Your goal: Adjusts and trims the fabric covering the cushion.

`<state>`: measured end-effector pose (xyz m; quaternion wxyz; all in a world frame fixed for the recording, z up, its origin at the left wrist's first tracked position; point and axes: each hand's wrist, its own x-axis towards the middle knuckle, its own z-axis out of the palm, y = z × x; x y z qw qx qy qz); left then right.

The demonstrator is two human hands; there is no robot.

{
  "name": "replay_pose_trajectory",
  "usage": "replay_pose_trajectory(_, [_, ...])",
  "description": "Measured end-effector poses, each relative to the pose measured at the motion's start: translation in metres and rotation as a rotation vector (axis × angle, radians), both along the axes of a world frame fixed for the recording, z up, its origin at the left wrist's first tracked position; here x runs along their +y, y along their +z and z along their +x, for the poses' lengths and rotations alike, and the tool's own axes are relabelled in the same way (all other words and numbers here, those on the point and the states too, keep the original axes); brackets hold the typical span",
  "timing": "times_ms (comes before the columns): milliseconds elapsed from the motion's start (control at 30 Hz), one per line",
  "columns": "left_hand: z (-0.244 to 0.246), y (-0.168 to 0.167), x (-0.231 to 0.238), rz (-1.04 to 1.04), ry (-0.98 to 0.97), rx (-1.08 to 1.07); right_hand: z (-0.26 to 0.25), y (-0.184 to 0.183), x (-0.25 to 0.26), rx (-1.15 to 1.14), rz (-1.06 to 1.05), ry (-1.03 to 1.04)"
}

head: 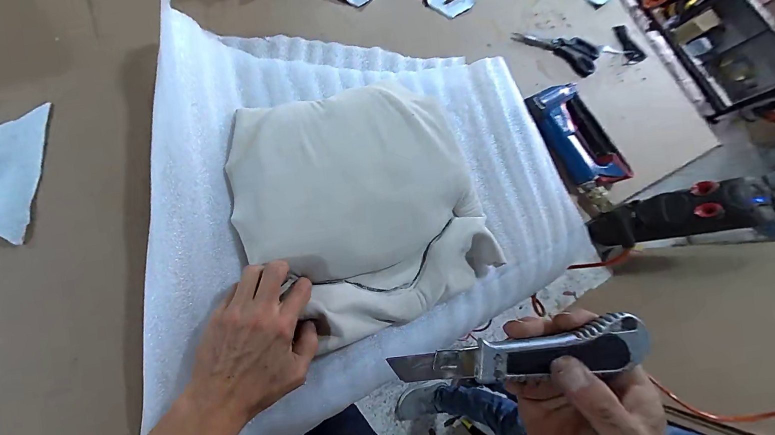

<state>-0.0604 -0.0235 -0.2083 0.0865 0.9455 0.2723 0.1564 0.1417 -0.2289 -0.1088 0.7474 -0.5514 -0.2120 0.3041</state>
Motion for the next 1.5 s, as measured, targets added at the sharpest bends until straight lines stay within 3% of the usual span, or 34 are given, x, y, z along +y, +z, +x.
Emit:
replay_pose_trajectory(233, [-0.007,0.0,0.003,-0.051,-0.029,-0.001,-0.006,0.037,-0.049,-0.019,-0.166,-0.251])
replay_pose_trajectory(367, [-0.008,0.002,0.011,-0.042,-0.077,-0.027,0.019,0.044,-0.048,0.017,-0.276,-0.387])
replay_pose_trajectory(500, [-0.02,-0.011,-0.005,-0.02,0.026,-0.168,0.056,0.035,-0.008,0.078,-0.229,-0.135])
replay_pose_trajectory(700, [-0.002,-0.009,-0.046,-0.166,0.401,-0.297,0.072,0.001,0.067,0.09,-0.091,0.33])
replay_pose_trajectory(800, [0.006,0.012,-0.069,-0.363,0.637,-0.507,0.08,-0.005,0.087,0.117,-0.042,0.543])
replay_pose_trajectory(867, [0.022,0.03,-0.09,-0.712,0.667,-0.741,0.072,0.002,0.09,0.129,0.0,0.523])
replay_pose_trajectory(967, [0.06,0.051,-0.103,-1.362,0.301,-1.122,0.049,0.005,0.082,0.403,0.106,0.473])
replay_pose_trajectory(1033, [0.086,0.064,-0.102,-1.515,0.09,-1.278,0.027,-0.001,0.071,0.517,0.082,0.426])
replay_pose_trajectory(1100, [0.102,0.077,-0.098,-1.602,0.033,-1.441,0.013,-0.01,0.06,0.566,0.092,0.387])
replay_pose_trajectory(1200, [0.106,0.086,-0.094,-1.652,0.118,-1.466,0.019,-0.013,0.047,0.356,0.03,0.452])
replay_pose_trajectory(1333, [0.111,0.081,-0.09,-1.589,0.216,-1.28,0.05,-0.007,0.03,-0.279,-0.206,0.628])
replay_pose_trajectory(1500, [0.096,0.068,-0.085,-1.534,0.321,-0.995,0.047,0.006,0.036,-0.586,-0.448,0.651])
